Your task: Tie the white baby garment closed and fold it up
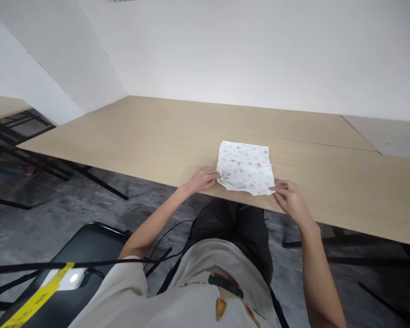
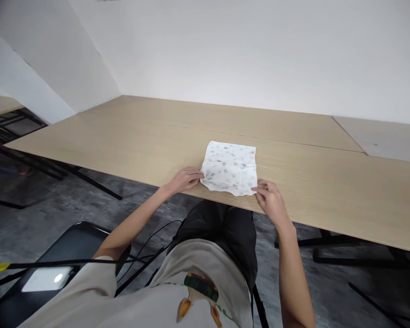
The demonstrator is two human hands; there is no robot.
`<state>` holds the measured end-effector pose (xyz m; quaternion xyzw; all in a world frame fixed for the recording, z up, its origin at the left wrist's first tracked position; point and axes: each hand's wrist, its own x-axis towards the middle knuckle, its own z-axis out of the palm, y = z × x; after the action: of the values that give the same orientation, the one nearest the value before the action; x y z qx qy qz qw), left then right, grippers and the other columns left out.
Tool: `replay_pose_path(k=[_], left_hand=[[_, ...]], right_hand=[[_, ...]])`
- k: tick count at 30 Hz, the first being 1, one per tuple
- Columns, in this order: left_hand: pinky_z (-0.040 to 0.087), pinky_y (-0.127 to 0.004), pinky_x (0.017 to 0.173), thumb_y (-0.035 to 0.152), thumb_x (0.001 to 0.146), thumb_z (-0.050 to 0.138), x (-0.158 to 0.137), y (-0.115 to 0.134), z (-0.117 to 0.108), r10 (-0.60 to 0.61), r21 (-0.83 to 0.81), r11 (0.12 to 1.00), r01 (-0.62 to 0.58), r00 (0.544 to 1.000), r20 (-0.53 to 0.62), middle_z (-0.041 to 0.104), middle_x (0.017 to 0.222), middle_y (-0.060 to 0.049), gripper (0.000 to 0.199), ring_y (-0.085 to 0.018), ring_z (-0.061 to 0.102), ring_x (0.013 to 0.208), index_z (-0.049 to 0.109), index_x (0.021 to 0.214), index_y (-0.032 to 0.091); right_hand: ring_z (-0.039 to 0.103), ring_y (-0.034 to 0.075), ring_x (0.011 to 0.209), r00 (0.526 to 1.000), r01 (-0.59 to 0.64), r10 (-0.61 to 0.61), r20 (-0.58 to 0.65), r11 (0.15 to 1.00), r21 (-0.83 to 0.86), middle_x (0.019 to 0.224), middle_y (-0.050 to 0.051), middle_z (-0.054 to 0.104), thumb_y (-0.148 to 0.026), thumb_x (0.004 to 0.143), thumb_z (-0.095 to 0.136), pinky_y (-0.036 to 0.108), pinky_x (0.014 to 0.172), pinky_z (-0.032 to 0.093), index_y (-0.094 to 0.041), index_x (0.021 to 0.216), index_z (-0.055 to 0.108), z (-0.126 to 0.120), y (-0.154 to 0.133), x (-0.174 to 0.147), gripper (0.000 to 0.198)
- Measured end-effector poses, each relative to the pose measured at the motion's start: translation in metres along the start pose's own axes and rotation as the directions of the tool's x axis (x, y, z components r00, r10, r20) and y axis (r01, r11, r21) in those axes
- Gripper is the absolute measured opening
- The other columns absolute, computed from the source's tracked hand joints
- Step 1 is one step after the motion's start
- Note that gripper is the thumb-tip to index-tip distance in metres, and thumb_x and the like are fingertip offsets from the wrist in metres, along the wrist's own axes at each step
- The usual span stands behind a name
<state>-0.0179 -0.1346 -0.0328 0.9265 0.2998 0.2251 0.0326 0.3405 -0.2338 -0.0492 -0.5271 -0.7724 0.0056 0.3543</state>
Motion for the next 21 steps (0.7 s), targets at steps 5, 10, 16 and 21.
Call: replay_pose_path(k=[5,10,16,21], left_hand=[[0.051,-0.035,0.088,0.016,0.09,0.042,-0.012,0.015,-0.007,0.058,0.044,0.998,-0.053,0.988,-0.14,0.072,0.098,-0.007,0.026,-0.018,0.065,0.094,0.066,0.098,0.02],[0.049,-0.034,0.084,0.017,0.091,0.038,-0.005,0.028,-0.038,0.002,0.0,1.0,-0.002,0.975,-0.222,0.069,0.093,-0.007,0.028,-0.018,0.063,0.089,0.062,0.106,0.02],[0.046,-0.032,0.091,0.025,0.094,0.033,0.047,-0.004,-0.042,-0.245,-0.287,0.944,0.163,0.929,-0.279,0.065,0.107,-0.009,0.028,-0.018,0.06,0.101,0.054,0.111,0.018],[0.045,-0.033,0.091,0.02,0.091,0.033,0.086,-0.051,-0.003,-0.341,-0.384,0.885,0.261,0.927,-0.156,0.065,0.107,-0.01,0.028,-0.019,0.06,0.099,0.053,0.11,0.016]], right_hand=[[0.061,0.025,0.1,0.996,-0.089,0.086,0.027,0.977,0.193,0.103,0.01,0.063,-0.039,0.089,0.054,0.043,0.09,0.049,-0.025,0.093,0.074,-0.023,-0.022,-0.007,0.025],[0.063,0.023,0.095,0.965,-0.257,0.26,0.039,0.905,0.338,0.099,0.007,0.069,-0.044,0.085,0.06,0.04,0.087,0.05,-0.026,0.095,0.074,-0.05,-0.034,0.011,0.025],[0.058,0.015,0.061,0.821,-0.498,0.567,0.067,0.655,0.568,0.073,0.006,0.067,-0.037,0.065,0.076,0.026,0.051,0.047,-0.017,0.085,0.071,-0.041,-0.007,0.084,0.029],[0.049,0.009,0.048,0.699,-0.65,0.687,0.196,0.498,0.574,0.058,0.002,0.058,-0.015,0.061,0.071,0.02,0.042,0.036,-0.014,0.071,0.064,-0.005,0.028,0.126,0.012]])
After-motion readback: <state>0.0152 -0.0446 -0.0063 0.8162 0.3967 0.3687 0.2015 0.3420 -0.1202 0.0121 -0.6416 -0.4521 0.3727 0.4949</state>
